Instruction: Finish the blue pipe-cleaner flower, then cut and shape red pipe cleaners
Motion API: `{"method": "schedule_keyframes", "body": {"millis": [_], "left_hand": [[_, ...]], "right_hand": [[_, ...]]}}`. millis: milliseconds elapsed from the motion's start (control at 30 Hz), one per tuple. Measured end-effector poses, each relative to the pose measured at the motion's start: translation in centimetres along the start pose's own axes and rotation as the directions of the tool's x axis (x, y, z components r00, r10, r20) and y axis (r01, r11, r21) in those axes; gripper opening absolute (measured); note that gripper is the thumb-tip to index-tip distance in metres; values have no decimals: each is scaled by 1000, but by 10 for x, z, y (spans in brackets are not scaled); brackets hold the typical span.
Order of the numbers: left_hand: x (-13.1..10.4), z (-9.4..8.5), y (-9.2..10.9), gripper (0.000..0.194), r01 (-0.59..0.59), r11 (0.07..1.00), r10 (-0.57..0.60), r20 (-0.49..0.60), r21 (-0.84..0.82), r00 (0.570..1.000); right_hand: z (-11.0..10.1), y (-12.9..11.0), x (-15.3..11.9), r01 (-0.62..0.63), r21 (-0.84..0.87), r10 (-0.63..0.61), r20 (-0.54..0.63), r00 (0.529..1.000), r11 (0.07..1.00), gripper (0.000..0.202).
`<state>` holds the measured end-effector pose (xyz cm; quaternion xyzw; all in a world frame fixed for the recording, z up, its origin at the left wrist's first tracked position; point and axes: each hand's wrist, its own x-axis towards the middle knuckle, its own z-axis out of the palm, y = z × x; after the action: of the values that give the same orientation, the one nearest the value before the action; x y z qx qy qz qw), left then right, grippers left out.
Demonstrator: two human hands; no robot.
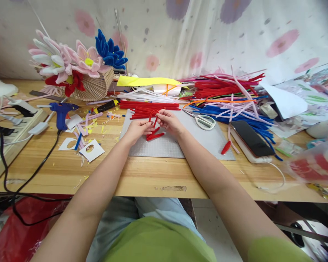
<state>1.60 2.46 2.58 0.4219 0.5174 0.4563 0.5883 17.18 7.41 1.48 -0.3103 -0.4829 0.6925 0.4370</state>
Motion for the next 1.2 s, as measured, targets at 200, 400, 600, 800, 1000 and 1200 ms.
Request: {"method": "schedule_keyframes", "body": {"millis": [200,400,600,800,1000,1200], "left_hand": [[-1,-2,-3,12,151,988,-146,119,-38,982],[2,-6,-6,11,176,983,-168,146,-45,975],[1,-7,-3,11,196,980,-190,150,-27,970],[-1,-5,-2,10,193,981,-192,144,12,971],[-1,-6,2,10,235,972,-228,154,-29,961],[-6,-7,11,18,381,898,-309,299,-221,903]], "right_hand": [[-1,7,3,-21,-19,22,52,998,1000,36],[-3,9,4,-44,-48,46,49,998,998,35],[-3,8,3,-48,-56,51,54,997,997,34],[-1,8,3,-41,-75,46,76,996,996,35],[-3,7,2,-49,-2,49,94,994,999,32],[-7,2,0,-44,122,25,151,988,991,29]]}}
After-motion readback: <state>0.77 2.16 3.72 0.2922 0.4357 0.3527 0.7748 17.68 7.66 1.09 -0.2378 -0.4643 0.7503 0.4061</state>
